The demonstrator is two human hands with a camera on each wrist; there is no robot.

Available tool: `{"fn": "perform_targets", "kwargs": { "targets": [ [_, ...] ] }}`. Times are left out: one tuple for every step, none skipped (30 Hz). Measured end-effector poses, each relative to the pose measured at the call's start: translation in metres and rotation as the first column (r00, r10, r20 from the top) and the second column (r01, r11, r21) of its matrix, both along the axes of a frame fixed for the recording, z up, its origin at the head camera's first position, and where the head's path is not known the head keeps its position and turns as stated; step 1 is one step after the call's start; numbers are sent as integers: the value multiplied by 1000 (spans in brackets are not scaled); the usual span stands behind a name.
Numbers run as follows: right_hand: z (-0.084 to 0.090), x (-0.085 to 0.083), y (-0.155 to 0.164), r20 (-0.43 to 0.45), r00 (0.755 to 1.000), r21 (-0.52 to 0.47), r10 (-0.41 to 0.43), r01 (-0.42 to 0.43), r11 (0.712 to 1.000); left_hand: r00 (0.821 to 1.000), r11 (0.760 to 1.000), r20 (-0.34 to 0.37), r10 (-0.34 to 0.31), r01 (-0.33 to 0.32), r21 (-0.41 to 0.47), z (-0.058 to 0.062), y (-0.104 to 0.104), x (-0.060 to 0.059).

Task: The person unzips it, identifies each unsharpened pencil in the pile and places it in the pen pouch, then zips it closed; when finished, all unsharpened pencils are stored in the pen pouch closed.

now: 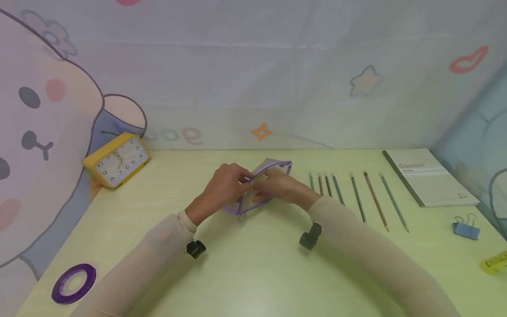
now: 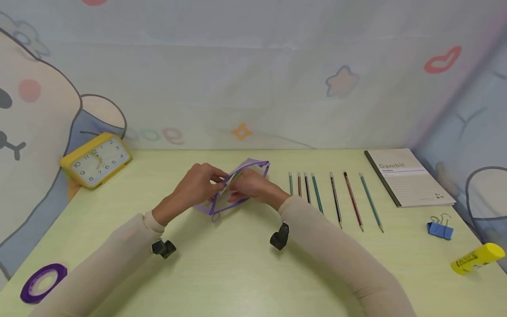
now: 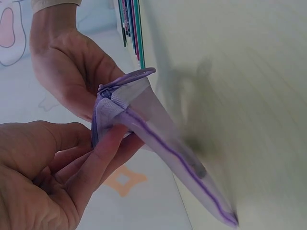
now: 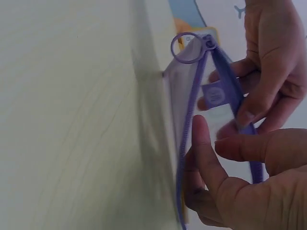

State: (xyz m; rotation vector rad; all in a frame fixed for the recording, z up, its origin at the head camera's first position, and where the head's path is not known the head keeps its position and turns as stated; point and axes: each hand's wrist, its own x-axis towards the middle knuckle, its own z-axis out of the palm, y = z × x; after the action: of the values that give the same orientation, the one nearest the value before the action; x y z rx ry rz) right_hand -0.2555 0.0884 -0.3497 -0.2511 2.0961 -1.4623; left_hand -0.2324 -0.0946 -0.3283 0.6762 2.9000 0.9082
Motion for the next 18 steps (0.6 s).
{"fn": "perform_targets", "kwargs": {
  "targets": [
    [3,1,3,-9,1000,30,13,-13,999,1000,1000,-3,-1,1,-2,0,0,0],
    [7,3,7,-29,999,70,33,-31,997,1000,1000,-4,1,-1,-5,0,0,0],
    [11,5,12,-51,997,105,55,-50,993,1000,1000,0,4,-4,-6,0,0,0],
    [17,7,18,-72,994,133,85,-75,988,1000,1000,-1,5,-5,-9,1,0,0],
    [22,9,25,-94,989,164,116,-100,981,1000,1000,-6,4,-4,-16,1,0,0],
    [30,12,32,-118,982,203,149,-123,971,1000,1000,-10,4,-5,-22,1,0,0],
    [35,14,41,-141,974,230,179,-144,963,1000,1000,-10,4,-4,-26,2,1,0],
    [42,16,49,-171,963,264,208,-159,951,1000,1000,-11,4,-4,-29,2,1,0],
    [48,18,57,-197,952,295,234,-170,940,1000,1000,-15,3,-4,-31,3,1,0],
    [53,20,65,-221,942,324,252,-173,930,1000,999,-18,3,-3,-33,3,1,0],
    [57,22,72,-249,931,366,266,-163,916,1000,999,-15,5,-6,-33,3,1,0],
    [60,23,79,-278,920,409,275,-146,901,1000,999,-13,8,-8,-32,4,1,1],
    [61,24,86,-302,912,448,279,-122,885,1000,999,-8,10,-11,-31,4,2,1],
    [62,26,92,-326,904,485,277,-92,870,1000,1000,-4,11,-11,-30,3,2,1],
    [62,27,98,-347,898,518,272,-58,853,1000,1000,1,11,-11,-28,3,2,2],
    [61,29,104,-372,889,548,266,-20,836,1000,1000,3,10,-10,-27,3,2,2],
    [59,30,108,-395,880,580,265,16,814,1000,1000,7,10,-10,-25,3,3,2],
    [56,31,113,-407,876,604,258,46,796,1000,1000,7,9,-8,-25,2,3,2]
  ]
}}
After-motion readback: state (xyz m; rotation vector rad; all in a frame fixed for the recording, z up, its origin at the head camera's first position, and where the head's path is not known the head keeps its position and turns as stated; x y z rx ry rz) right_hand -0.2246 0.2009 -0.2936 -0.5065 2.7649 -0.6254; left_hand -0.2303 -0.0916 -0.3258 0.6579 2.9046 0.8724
